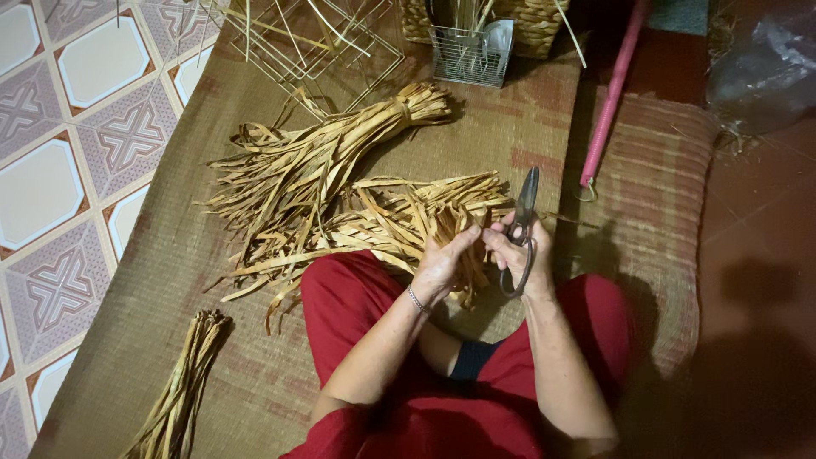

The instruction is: The person sits on a mat and uses scissors to trim the ends of a bundle of dried, light-brown plant strips. They repeatedly cut the strips to a uniform length, gather them into a neat bundle, and place the finished bundle aside.

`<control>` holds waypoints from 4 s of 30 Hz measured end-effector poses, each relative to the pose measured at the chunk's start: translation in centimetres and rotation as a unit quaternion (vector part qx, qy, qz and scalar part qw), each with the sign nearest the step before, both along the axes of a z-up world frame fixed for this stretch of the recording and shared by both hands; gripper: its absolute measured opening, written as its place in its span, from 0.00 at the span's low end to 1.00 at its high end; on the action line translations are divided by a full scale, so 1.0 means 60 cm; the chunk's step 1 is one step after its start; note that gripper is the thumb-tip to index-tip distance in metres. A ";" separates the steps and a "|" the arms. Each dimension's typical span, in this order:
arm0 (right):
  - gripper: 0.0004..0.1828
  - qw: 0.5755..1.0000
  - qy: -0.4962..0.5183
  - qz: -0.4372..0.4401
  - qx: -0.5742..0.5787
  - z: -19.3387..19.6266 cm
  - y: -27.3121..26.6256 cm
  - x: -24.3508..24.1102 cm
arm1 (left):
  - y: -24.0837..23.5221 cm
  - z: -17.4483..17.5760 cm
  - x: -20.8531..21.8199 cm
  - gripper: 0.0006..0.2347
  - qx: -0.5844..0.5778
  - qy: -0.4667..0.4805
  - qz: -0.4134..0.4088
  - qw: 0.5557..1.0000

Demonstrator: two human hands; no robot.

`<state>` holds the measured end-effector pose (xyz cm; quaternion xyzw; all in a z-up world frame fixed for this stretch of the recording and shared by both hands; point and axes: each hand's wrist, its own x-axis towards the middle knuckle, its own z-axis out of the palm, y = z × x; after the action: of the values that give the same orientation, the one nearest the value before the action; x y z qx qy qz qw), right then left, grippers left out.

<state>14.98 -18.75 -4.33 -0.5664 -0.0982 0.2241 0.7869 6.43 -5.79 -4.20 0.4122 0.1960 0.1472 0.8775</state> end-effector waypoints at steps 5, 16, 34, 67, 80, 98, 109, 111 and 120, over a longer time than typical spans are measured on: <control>0.16 0.999 -0.025 0.025 -0.019 -0.019 -0.006 0.007 | 0.012 -0.003 -0.002 0.10 0.046 0.027 -0.044 0.998; 0.30 0.959 -0.221 0.126 -0.125 -0.039 -0.012 0.005 | 0.049 0.033 0.007 0.08 0.039 -0.023 0.066 0.997; 0.28 0.865 -0.412 -0.014 -0.285 0.001 0.003 -0.041 | 0.040 0.038 0.009 0.05 0.084 0.012 0.008 0.996; 0.15 0.779 -0.037 -0.192 -0.595 -0.359 -0.003 0.260 | 0.084 -0.001 -0.146 0.15 0.199 0.087 -0.033 0.976; 0.19 0.926 -0.361 -0.090 -0.066 0.048 0.062 0.069 | 0.100 0.044 -0.003 0.16 0.294 0.155 0.054 0.942; 0.20 0.917 -0.394 0.048 -0.016 0.042 0.043 0.022 | 0.121 0.085 0.011 0.12 0.094 -0.047 0.044 0.993; 0.32 0.882 -0.404 0.114 -0.214 0.084 0.018 0.009 | 0.106 0.104 0.008 0.06 0.158 0.017 0.019 0.987; 0.33 0.871 -0.410 0.109 -0.248 0.104 0.020 0.003 | 0.103 0.110 0.007 0.05 0.178 0.018 0.021 0.984; 0.30 0.845 -0.451 0.077 -0.277 0.098 0.013 -0.004 | 0.104 0.124 0.000 0.06 0.251 0.010 0.014 0.968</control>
<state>14.74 -18.00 1.56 -0.7901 -0.4190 0.0216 0.4469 6.46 0.46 3.21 0.6182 0.1676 0.1996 0.7415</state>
